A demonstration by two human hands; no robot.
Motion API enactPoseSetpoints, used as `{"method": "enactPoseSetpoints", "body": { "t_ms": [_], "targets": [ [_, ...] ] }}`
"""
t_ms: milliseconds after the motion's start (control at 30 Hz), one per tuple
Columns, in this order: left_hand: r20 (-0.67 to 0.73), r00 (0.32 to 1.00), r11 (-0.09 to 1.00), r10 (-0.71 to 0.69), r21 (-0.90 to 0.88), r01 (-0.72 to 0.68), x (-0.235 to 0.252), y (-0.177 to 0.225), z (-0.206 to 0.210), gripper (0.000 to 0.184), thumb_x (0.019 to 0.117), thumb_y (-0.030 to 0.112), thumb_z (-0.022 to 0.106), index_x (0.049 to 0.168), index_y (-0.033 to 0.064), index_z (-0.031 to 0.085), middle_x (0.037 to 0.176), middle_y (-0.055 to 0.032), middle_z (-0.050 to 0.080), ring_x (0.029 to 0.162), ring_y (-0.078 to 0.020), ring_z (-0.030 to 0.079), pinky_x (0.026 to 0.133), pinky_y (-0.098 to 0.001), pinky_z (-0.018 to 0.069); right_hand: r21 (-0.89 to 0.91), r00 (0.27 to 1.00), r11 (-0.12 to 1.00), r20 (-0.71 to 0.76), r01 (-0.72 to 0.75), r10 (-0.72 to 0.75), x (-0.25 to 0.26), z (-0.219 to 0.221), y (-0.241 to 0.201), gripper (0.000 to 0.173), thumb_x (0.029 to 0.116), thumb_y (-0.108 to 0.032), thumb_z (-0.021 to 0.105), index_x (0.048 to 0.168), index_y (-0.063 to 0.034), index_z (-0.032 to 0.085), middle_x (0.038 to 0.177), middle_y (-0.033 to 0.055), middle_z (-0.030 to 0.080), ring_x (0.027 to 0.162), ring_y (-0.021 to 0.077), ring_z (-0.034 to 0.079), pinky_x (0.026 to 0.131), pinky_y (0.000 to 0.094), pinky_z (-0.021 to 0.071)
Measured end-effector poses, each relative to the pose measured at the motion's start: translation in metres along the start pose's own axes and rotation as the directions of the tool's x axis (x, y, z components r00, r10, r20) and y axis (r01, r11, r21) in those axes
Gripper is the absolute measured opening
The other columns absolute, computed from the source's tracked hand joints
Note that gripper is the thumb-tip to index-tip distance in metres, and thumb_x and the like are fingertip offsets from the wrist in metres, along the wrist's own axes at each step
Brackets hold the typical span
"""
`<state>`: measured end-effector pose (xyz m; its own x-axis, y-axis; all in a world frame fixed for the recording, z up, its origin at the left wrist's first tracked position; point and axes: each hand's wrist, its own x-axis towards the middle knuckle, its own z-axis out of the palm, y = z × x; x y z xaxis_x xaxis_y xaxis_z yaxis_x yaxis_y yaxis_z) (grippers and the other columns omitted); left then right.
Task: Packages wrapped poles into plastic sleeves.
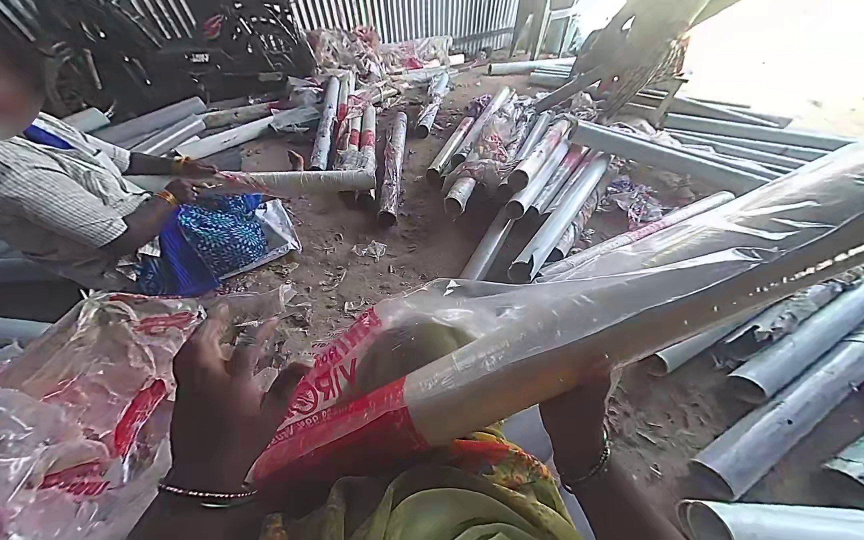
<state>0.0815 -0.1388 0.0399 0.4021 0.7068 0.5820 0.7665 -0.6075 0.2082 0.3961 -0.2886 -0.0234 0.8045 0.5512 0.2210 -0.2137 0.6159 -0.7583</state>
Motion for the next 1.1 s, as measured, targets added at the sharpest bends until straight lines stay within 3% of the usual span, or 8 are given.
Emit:
{"method": "enactPoseSetpoints", "body": {
  "t_ms": [100, 267, 367, 500, 633, 767, 967, 1100],
  "targets": [
    [-0.042, 0.968, 0.965, 0.246, -0.086, -0.248, 0.031, 0.061, -0.004, 0.087, 0.0976, 0.075, 0.033, 0.134, 0.0004, 0.061, 0.143, -0.0365, 0.049, 0.128, -0.0547, 0.051, 0.104, -0.0637, 0.0418, 0.036, 1.0, 0.999, 0.013, -0.005, 0.004, -0.002, -0.007, 0.003, 0.069, 0.0744, -0.065, 0.079, 0.117, -0.0171, 0.054, 0.095, -0.0126, 0.072, 0.09, 0.0004, 0.071, 0.081, 0.0243, 0.0611],
    [-0.081, 0.8, 0.764, 0.594, -0.253, -0.593, 0.069, 0.18, 0.029, 0.087, 0.0941, 0.079, 0.032, 0.133, 0.0085, 0.065, 0.137, -0.0243, 0.061, 0.128, -0.0411, 0.059, 0.105, -0.0583, 0.0468, 0.066, 0.999, 0.997, 0.032, -0.043, 0.041, -0.004, -0.015, 0.009, 0.069, 0.0747, -0.066, 0.078, 0.118, -0.017, 0.055, 0.094, -0.0118, 0.073, 0.089, 0.0008, 0.071, 0.081, 0.0249, 0.061],
    [0.058, 0.757, 0.724, 0.651, -0.347, -0.596, 0.092, 0.229, 0.045, 0.089, 0.0903, 0.077, 0.043, 0.139, 0.0042, 0.061, 0.129, -0.0218, 0.066, 0.124, -0.0403, 0.062, 0.103, -0.0593, 0.0473, 0.03, 0.997, 0.997, 0.0, -0.071, 0.071, -0.007, -0.019, 0.01, 0.078, 0.0723, -0.067, 0.079, 0.119, -0.012, 0.05, 0.094, -0.0109, 0.07, 0.089, -0.0003, 0.069, 0.082, 0.0237, 0.0591],
    [0.453, 0.67, 0.803, 0.589, -0.42, -0.422, 0.116, 0.264, 0.045, 0.071, 0.0976, 0.059, 0.056, 0.14, 0.0027, 0.059, 0.113, -0.0239, 0.069, 0.103, -0.0412, 0.068, 0.085, -0.0563, 0.0534, -0.018, 0.991, 0.991, 0.02, -0.13, 0.131, -0.004, -0.035, 0.0, 0.109, 0.0688, -0.074, 0.078, 0.135, -0.0031, 0.027, 0.113, -0.0064, 0.062, 0.099, -0.0011, 0.066, 0.086, 0.0224, 0.0586],
    [0.077, 0.734, 0.677, 0.675, -0.459, -0.575, 0.104, 0.255, 0.074, 0.052, 0.0975, 0.049, 0.058, 0.117, 0.0022, 0.073, 0.086, -0.018, 0.072, 0.075, -0.0354, 0.072, 0.063, -0.0491, 0.057, -0.022, 1.0, 0.999, -0.008, -0.025, 0.025, 0.019, -0.052, -0.029, 0.123, 0.066, -0.079, 0.074, 0.145, -0.0049, 0.016, 0.126, -0.0043, 0.059, 0.11, 0.0031, 0.065, 0.09, 0.0266, 0.059],
    [-0.015, 0.712, 0.629, 0.702, -0.457, -0.629, 0.095, 0.258, 0.077, 0.043, 0.0991, 0.042, 0.057, 0.11, 0.0031, 0.073, 0.081, -0.0148, 0.072, 0.069, -0.0329, 0.071, 0.058, -0.0463, 0.0563, 0.028, 0.992, 0.999, -0.116, -0.044, 0.047, 0.038, -0.048, -0.045, 0.129, 0.0573, -0.078, 0.082, 0.142, -0.002, 0.021, 0.116, -0.0011, 0.062, 0.101, 0.0044, 0.067, 0.087, 0.026, 0.0593],
    [-0.059, 0.651, 0.6, 0.757, -0.333, -0.728, 0.122, 0.237, 0.081, 0.043, 0.1016, 0.043, 0.051, 0.112, 0.0108, 0.078, 0.065, -0.0104, 0.062, 0.055, -0.0275, 0.064, 0.046, -0.0407, 0.0497, 0.095, 0.992, 0.994, -0.124, 0.049, -0.037, 0.034, -0.04, -0.04, 0.077, 0.0701, -0.058, 0.086, 0.118, -0.0134, 0.046, 0.092, -0.0118, 0.071, 0.085, 0.0001, 0.071, 0.077, 0.0232, 0.0614],
    [-0.051, 0.582, 0.548, 0.812, -0.277, -0.789, 0.139, 0.218, 0.106, 0.046, 0.1022, 0.048, 0.048, 0.117, 0.0143, 0.076, 0.064, -0.0105, 0.056, 0.05, -0.0271, 0.058, 0.043, -0.0385, 0.0446, 0.146, 0.995, 0.985, -0.028, 0.094, -0.091, 0.031, -0.045, -0.032, 0.049, 0.0778, -0.051, 0.083, 0.109, -0.0203, 0.06, 0.092, -0.0115, 0.074, 0.088, 0.0006, 0.072, 0.078, 0.0241, 0.0618]
  ]
}}
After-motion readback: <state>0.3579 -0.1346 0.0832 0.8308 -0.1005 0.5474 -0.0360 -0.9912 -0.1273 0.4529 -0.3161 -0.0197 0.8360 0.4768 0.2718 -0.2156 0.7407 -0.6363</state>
